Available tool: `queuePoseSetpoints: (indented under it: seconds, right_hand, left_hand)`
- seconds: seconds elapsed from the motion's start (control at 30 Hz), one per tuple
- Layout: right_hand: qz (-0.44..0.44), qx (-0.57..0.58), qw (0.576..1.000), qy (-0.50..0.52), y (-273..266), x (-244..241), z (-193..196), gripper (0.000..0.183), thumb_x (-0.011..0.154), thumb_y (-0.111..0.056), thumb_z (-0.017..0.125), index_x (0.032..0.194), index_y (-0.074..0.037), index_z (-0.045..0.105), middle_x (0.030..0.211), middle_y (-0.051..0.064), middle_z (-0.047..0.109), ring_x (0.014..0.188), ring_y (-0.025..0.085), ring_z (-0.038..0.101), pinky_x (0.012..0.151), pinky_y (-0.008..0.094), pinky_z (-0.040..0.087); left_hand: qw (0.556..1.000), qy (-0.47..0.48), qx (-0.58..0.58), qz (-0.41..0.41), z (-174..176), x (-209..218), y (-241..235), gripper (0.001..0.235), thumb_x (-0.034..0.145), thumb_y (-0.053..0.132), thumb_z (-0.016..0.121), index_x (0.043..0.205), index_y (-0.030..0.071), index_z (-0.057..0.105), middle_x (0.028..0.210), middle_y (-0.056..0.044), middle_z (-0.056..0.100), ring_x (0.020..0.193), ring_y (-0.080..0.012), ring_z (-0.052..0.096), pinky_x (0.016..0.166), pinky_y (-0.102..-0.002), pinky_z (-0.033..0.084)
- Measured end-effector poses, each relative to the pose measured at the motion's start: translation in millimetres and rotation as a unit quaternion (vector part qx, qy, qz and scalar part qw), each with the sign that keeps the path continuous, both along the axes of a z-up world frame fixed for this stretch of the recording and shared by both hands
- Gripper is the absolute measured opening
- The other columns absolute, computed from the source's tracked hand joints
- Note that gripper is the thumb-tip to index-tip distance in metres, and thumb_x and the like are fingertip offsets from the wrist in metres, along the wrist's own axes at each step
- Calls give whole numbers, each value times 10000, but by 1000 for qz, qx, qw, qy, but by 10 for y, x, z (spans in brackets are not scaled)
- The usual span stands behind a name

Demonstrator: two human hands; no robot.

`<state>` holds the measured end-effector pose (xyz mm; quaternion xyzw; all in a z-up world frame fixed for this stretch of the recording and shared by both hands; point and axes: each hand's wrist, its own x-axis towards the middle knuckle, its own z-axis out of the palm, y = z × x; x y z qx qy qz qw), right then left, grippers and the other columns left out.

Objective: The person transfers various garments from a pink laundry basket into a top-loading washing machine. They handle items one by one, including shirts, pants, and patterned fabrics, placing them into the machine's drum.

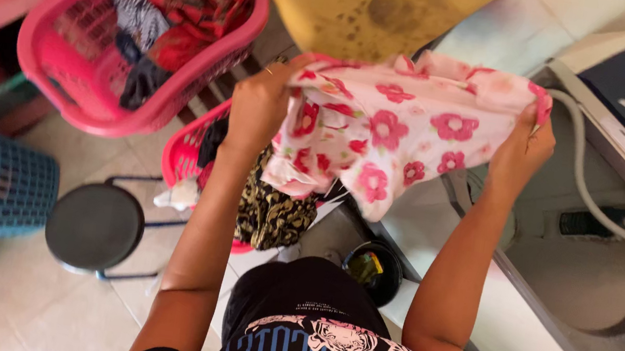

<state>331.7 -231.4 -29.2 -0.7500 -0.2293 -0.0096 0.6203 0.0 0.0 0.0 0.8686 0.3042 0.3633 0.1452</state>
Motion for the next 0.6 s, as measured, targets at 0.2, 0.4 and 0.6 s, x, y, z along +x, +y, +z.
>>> queuePoseSetpoints:
  seconds: [0.2, 0.4, 0.6]
  right_hand:
    - [177, -60, 945, -268, -41, -310, 107, 396, 946, -119, 751, 1307, -34, 611, 1373, 228, 616, 1249, 414, 601, 967, 476, 509]
    - [157, -177, 958, -163, 375, -939, 66, 531, 704, -95, 835, 1187, -52, 619, 1027, 205, 711, 1001, 439, 674, 843, 461, 524]
    - [80, -144, 978, -127, -277, -297, 92, 158, 891, 47, 620, 993, -40, 702, 889, 142, 725, 794, 284, 702, 699, 344, 535]
  left_hand:
    - [969, -165, -105, -152, 610, 722, -149, 238, 940, 74, 737, 1178, 83, 740, 1046, -130, 773, 822, -200, 768, 734, -310, 602]
    - [773, -311, -377, -404, 843, 1322, -597, 145, 1022, 62, 649, 1152, 40, 711, 1074, -47, 742, 974, -105, 661, 898, -263, 537]
    - [680, -493, -463, -283, 992, 1199, -246, 129, 1085, 98, 633, 1181, 56, 709, 1022, -20, 711, 896, -104, 658, 807, -258, 525]
